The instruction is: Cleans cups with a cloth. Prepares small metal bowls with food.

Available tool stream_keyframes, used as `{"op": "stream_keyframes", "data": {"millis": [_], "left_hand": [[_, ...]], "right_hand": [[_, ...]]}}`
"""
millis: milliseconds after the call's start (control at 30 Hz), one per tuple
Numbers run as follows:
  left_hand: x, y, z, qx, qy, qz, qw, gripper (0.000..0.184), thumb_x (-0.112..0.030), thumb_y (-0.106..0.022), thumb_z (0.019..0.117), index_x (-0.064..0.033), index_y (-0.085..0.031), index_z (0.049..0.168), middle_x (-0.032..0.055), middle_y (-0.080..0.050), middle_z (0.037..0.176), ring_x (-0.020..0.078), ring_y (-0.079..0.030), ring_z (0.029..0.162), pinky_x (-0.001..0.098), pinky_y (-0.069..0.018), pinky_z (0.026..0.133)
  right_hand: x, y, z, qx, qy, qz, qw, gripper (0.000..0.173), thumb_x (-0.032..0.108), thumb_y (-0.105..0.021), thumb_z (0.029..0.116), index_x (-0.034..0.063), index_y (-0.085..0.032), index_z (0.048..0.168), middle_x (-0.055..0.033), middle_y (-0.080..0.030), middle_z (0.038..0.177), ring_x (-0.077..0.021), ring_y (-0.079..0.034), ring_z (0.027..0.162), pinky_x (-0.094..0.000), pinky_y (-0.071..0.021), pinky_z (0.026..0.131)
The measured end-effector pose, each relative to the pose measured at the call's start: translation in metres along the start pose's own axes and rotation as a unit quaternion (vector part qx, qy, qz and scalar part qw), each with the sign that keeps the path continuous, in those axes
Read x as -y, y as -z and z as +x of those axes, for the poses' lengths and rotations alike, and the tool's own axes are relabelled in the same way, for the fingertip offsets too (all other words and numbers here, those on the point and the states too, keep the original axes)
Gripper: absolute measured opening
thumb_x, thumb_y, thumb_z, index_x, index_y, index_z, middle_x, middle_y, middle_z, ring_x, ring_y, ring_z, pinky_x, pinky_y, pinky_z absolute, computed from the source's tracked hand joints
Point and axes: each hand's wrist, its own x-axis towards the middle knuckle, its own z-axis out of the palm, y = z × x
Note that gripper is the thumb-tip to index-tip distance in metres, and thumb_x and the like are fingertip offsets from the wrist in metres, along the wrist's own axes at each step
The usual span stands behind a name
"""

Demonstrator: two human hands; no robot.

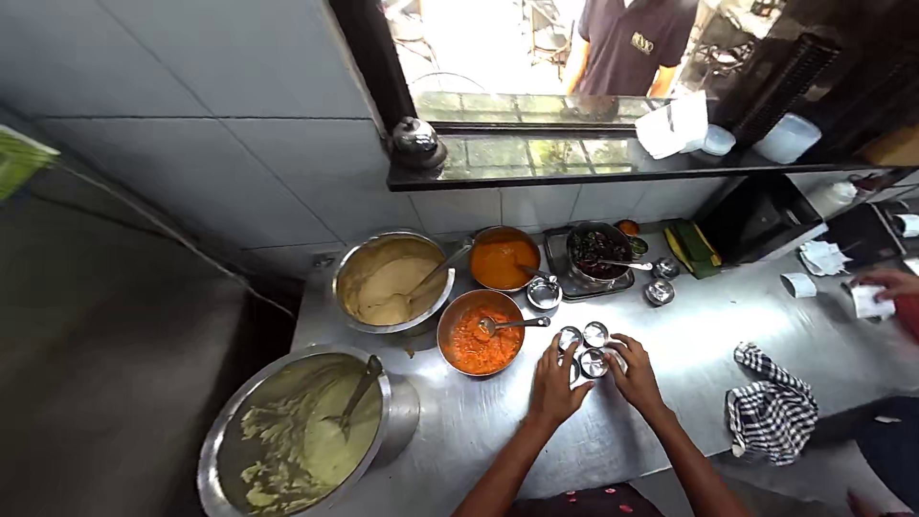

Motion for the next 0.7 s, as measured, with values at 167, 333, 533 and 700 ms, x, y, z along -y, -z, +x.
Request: {"op": "stream_keyframes", "data": {"millis": [167, 333, 533, 700], "left_hand": [[0.008, 0.028, -0.034, -0.055, -0.063, 0.025, 0.996, 0.028, -0.036, -0.059, 0.1004, -0.0192, -0.073, 0.118, 0.0013, -0.064, 0.134, 0.0174, -0.056, 0.129, 0.0405, -0.0456, 0.111], [0.034, 0.067, -0.111, -0.132, 0.044, 0.054, 0.989, 0.023, -0.034, -0.060, 0.1014, -0.0181, -0.077, 0.098, -0.0070, -0.074, 0.086, 0.0064, -0.068, 0.088, 0.0332, -0.0517, 0.099], [0.011, 0.139, -0.202, -0.349, 0.257, 0.042, 0.900, 0.037, -0.038, -0.064, 0.0991, -0.0120, -0.068, 0.073, -0.0070, -0.049, 0.051, 0.0044, -0.043, 0.042, 0.0258, -0.0408, 0.042], [0.024, 0.172, -0.245, -0.458, 0.318, 0.020, 0.829, 0.036, -0.034, -0.063, 0.0999, -0.0125, -0.066, 0.072, -0.0074, -0.051, 0.053, 0.0041, -0.044, 0.043, 0.0241, -0.0390, 0.041]], "right_hand": [[0.061, -0.006, 0.041, -0.045, 0.060, 0.115, 0.991, 0.015, 0.022, -0.066, 0.0968, 0.0101, -0.071, 0.104, -0.0022, -0.071, 0.097, -0.0181, -0.068, 0.091, -0.0451, -0.0575, 0.083], [0.125, -0.029, 0.048, 0.012, 0.183, 0.186, 0.965, 0.020, 0.034, -0.063, 0.0999, 0.0166, -0.074, 0.101, 0.0060, -0.059, 0.064, -0.0106, -0.056, 0.056, -0.0364, -0.0512, 0.060], [0.211, -0.044, 0.058, 0.084, 0.281, 0.255, 0.921, 0.046, 0.049, -0.059, 0.0992, 0.0167, -0.057, 0.066, 0.0061, -0.041, 0.049, -0.0100, -0.040, 0.041, -0.0336, -0.0364, 0.041], [0.297, -0.023, 0.067, 0.092, 0.359, 0.217, 0.903, 0.038, 0.047, -0.062, 0.0993, 0.0154, -0.070, 0.120, 0.0000, -0.063, 0.081, -0.0163, -0.059, 0.064, -0.0385, -0.0508, 0.054]]}}
